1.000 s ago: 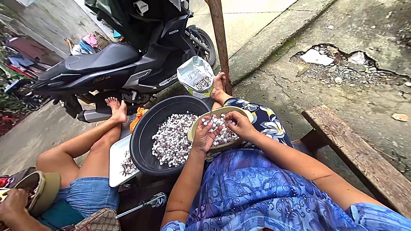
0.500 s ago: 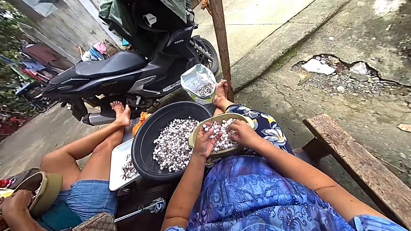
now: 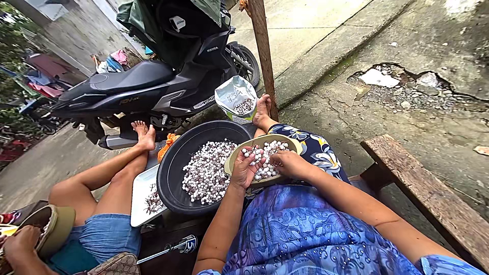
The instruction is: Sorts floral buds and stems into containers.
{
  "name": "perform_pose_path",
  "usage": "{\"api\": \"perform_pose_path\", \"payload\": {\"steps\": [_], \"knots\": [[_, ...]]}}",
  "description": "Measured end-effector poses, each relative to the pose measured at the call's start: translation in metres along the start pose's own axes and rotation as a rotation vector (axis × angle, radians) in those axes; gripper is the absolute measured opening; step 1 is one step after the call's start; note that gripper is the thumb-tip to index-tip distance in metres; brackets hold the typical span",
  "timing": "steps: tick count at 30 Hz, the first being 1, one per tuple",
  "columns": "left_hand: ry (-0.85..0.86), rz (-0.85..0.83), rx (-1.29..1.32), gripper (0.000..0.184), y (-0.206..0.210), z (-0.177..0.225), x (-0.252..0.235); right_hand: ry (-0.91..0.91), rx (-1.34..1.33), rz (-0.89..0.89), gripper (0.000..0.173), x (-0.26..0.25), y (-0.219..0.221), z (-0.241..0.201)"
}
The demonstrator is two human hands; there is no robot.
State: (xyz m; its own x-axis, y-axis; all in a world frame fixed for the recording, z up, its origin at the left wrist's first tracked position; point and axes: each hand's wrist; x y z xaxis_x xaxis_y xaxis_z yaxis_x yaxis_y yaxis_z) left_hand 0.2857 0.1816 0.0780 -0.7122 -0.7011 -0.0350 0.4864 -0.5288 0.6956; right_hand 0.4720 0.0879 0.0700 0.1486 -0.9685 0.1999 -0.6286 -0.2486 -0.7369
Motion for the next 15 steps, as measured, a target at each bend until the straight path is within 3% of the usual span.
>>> {"api": "perform_pose_path", "payload": {"steps": [10,15], "knots": [[-0.005,0.010,0.001,0.021,-0.0001,0.0024,0.0002,-0.086,-0.121,0.385,0.025,-0.0010,0.0004,0.0028],[-0.034,0.024,-0.085,0.018,0.0052,0.0034,0.0005,-0.099,-0.118,0.413,0.026,-0.0036,0.0022,0.0046]]}}
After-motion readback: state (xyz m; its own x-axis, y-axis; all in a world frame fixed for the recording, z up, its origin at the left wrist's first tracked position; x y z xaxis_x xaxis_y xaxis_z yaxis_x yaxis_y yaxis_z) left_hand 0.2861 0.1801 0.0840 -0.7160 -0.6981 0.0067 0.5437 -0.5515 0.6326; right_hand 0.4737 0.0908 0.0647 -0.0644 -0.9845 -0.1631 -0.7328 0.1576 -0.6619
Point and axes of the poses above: each hand's wrist, its own x-axis away from the middle knuckle, its own y-axis out of the palm, z = x × y, and after that the axes turned 8 degrees about -z, right-handed
